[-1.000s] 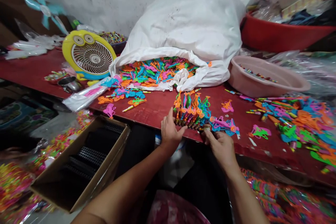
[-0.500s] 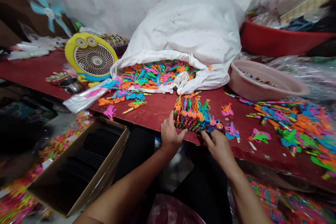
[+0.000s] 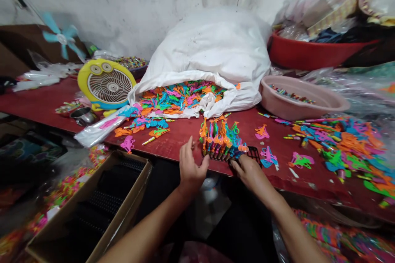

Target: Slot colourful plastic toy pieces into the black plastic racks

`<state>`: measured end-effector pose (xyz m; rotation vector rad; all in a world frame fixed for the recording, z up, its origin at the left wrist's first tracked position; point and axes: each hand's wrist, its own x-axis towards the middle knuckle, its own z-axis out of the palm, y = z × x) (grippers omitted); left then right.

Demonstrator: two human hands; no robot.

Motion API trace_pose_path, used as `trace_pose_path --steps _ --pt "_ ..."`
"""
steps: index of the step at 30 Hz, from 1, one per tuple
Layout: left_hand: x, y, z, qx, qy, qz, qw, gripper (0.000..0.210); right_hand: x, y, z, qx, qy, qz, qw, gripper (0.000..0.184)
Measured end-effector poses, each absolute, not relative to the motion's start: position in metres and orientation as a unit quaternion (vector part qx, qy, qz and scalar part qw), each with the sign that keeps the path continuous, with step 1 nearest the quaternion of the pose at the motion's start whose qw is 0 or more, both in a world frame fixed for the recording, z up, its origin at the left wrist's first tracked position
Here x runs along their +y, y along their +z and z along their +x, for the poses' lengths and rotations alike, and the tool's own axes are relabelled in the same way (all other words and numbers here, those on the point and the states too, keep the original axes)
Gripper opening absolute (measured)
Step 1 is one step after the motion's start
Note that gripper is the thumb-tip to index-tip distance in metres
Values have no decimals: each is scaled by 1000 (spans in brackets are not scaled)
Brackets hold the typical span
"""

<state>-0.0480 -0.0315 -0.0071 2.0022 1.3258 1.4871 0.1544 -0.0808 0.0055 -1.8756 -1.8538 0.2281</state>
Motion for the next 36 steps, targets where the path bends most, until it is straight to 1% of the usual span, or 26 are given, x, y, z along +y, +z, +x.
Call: trace_pose_path --steps 2,3,5,7,8,10,12,16,18,20,24,26,33,34,36 --pt "-38 18 -47 424 553 715 60 57 -80 6 152 -680 70 -698 213 24" --pt "-40 32 -43 385 545 744 34 51 -79 6 152 -680 65 -703 195 24" --pt "-41 58 -31 304 481 822 29 39 -78 8 150 -679 68 -714 159 23" --pt "-36 76 -16 256 411 874 32 38 -76 10 149 -676 79 -720 136 23" --pt "-33 81 -10 246 385 889 31 33 -75 11 148 -676 83 -721 129 24" --pt "-27 86 -1 245 355 902 30 23 -75 12 148 -678 87 -719 131 27" --pt "-23 86 1 250 347 903 31 18 -76 12 150 -681 97 -708 161 25" --pt "-21 83 -4 254 362 896 29 14 -79 9 154 -669 152 -668 290 16" --pt "-20 82 -5 255 372 892 25 12 -80 7 154 -664 156 -652 329 16" --pt "-19 81 -5 259 380 888 27 11 -78 6 150 -667 140 -661 314 18" --pt "-16 79 -4 265 387 882 38 10 -74 8 138 -660 110 -713 210 22" --pt "-15 79 -4 267 384 883 38 9 -74 10 134 -658 105 -722 183 25" --pt "-19 77 -3 296 362 884 25 8 -81 17 130 -654 92 -728 181 24" --pt "-21 76 -3 297 373 879 22 11 -82 17 129 -653 93 -730 180 23" --pt "-25 75 -2 303 401 864 5 25 -83 19 125 -645 98 -736 179 22"
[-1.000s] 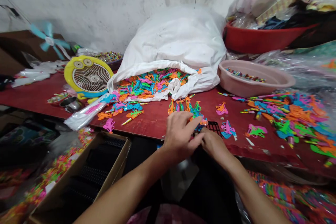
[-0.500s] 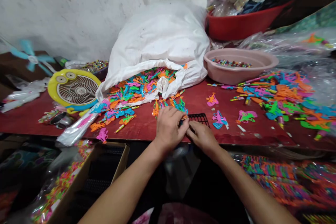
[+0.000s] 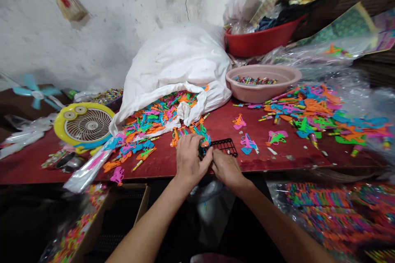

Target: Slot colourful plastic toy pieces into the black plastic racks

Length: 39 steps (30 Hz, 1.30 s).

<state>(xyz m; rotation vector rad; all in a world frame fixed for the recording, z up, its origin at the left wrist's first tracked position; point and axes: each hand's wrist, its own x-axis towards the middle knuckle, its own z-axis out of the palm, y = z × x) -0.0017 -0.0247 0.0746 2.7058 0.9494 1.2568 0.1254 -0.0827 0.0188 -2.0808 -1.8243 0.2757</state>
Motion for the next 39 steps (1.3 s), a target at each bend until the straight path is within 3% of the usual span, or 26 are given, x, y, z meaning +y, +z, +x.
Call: trace_pose_path --steps 4,7,11,15,20,23,27,31,34,39 --pt "-28 72 2 346 381 856 -42 47 -82 22 116 -632 106 -748 174 30" --pt "-23 72 1 353 340 870 -47 34 -85 22 114 -645 116 -734 178 30" --pt "-4 74 -15 304 319 897 -26 23 -96 26 139 -681 128 -675 252 29" --pt "24 77 -35 248 277 928 9 21 -101 34 200 -645 47 -699 304 28" --pt "51 79 -47 212 252 944 14 20 -92 45 293 -556 -83 -806 185 28" --pt "50 77 -50 226 279 933 -17 36 -85 49 336 -473 -123 -865 111 29" --pt "19 54 -47 303 412 859 -30 68 -77 51 374 -436 -138 -888 50 29" --pt "-23 7 -39 443 560 698 59 53 -70 48 395 -503 -93 -859 26 30" --pt "-33 -21 -30 502 506 684 151 46 -63 44 404 -508 -77 -858 28 29" --pt "-14 -20 -19 571 381 715 133 56 -55 42 407 -519 -68 -851 35 26"
